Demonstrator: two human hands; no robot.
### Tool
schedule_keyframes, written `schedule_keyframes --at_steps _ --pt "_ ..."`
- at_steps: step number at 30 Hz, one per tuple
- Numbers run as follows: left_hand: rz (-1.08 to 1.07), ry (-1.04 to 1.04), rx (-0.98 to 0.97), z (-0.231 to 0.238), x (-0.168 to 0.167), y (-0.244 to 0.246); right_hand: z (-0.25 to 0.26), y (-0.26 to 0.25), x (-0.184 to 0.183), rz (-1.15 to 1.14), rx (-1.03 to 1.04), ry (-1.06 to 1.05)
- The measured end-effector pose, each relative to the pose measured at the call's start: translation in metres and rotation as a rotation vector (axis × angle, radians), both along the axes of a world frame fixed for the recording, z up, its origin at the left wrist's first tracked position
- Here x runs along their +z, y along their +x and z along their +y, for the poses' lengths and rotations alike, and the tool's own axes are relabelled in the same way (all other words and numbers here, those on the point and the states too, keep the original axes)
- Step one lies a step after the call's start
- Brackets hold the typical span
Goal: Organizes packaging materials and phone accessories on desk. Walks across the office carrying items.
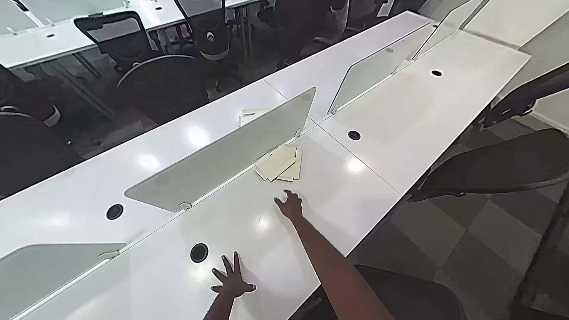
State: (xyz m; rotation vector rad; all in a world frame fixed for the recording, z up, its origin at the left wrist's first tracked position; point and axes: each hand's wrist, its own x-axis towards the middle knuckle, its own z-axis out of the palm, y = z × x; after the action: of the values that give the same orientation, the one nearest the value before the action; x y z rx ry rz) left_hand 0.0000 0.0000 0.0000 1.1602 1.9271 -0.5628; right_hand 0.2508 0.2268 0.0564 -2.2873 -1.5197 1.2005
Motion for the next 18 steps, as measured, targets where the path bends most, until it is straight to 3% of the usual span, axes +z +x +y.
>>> schedule_keyframes --at_steps 2,9,14,18 --pt "0.047 0.023 -0.006 0.007 -0.012 0.013 0.050 0.005 0.021 -0.007 -0.126 0.084" --pt "0.096 0.089 0.036 0.003 -0.023 0.016 0.193 0.030 -0.011 -0.099 -0.430 0.133" --pt "0.103 0.105 0.001 -0.002 -0.029 0.013 0.227 0.033 -0.031 -0.176 -0.516 -0.009" --pt "0.095 0.075 -0.002 -0.001 -0.026 0.013 0.207 0.011 -0.055 -0.210 -0.452 0.012"
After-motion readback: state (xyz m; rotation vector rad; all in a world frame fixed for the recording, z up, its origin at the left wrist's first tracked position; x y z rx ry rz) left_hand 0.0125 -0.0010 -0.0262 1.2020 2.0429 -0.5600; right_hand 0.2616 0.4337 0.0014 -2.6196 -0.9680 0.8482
